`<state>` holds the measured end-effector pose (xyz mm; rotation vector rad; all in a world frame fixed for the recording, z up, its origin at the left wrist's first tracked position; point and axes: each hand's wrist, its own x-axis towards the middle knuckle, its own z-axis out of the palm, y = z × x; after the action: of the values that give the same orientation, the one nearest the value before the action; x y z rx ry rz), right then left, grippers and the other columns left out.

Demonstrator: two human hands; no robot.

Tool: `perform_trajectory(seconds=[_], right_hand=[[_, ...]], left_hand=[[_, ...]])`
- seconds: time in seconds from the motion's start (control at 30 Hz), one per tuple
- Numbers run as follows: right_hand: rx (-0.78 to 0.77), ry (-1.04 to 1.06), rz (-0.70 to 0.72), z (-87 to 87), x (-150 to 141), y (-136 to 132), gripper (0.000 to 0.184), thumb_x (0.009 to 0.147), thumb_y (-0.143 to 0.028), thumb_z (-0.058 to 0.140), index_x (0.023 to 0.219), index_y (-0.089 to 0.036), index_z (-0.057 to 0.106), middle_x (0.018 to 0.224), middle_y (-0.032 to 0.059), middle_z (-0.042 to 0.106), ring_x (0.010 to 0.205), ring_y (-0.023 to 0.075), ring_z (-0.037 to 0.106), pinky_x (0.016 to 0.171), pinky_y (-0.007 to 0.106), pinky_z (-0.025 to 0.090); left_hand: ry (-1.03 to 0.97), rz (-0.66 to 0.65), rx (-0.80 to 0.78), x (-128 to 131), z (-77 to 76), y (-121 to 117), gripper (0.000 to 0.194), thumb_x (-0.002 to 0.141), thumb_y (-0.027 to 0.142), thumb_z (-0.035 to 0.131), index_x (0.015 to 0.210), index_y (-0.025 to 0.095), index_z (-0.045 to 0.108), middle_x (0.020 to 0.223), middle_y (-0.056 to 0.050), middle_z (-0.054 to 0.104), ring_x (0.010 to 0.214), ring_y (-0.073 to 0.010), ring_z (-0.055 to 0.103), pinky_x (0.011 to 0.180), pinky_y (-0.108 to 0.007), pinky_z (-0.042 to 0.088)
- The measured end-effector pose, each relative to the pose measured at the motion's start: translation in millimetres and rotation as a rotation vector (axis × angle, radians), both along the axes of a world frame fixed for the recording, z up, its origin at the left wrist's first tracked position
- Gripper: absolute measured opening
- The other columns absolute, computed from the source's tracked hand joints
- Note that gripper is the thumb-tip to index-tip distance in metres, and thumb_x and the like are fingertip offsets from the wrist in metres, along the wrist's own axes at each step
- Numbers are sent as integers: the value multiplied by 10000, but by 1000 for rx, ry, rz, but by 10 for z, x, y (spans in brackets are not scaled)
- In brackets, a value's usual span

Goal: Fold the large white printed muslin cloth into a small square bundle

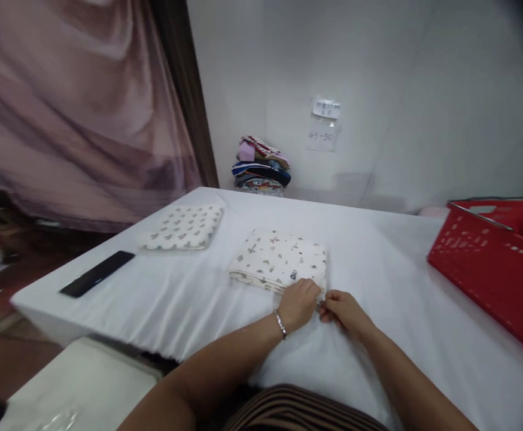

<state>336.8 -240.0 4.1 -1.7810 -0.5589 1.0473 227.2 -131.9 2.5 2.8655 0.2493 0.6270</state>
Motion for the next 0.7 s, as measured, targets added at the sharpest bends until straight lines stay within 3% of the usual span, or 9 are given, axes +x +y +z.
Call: perform_trajectory(seconds=[0.13,0.37,0.6,0.7], right_hand=[[35,9,-26,-29,-26,-10,105,653,-264,559,648,-173,507,683,30,656,548,126,612,342,162,280],[184,282,-177,-2,-66,-56,259,600,-278,661,763,-204,474,723,35,664,718,195,653,471,212,446],[57,111,-183,37,-84,0,545,698,-531,610,1115,-228,432,695,30,646,539,160,621,371,183,355],[34,71,-176,21,-84,38,607,709,-570,575,1188,-246,392,676,19,632,505,160,608,339,179,316]], left_hand=[[22,16,17,-9,-3,-1,122,807,183,488,928,194,494,918,-23,544,893,-169,494,722,-291,434],[-19,9,61,-7,-62,2,72,805,206,500,873,186,488,887,-27,553,838,-167,499,692,-293,426],[-21,-16,2,-39,-35,17,107,791,197,486,896,190,507,888,-40,599,832,-181,550,681,-306,446],[-55,-88,-62,-124,37,16,195,774,191,507,962,236,533,928,-17,626,874,-165,569,777,-291,449]])
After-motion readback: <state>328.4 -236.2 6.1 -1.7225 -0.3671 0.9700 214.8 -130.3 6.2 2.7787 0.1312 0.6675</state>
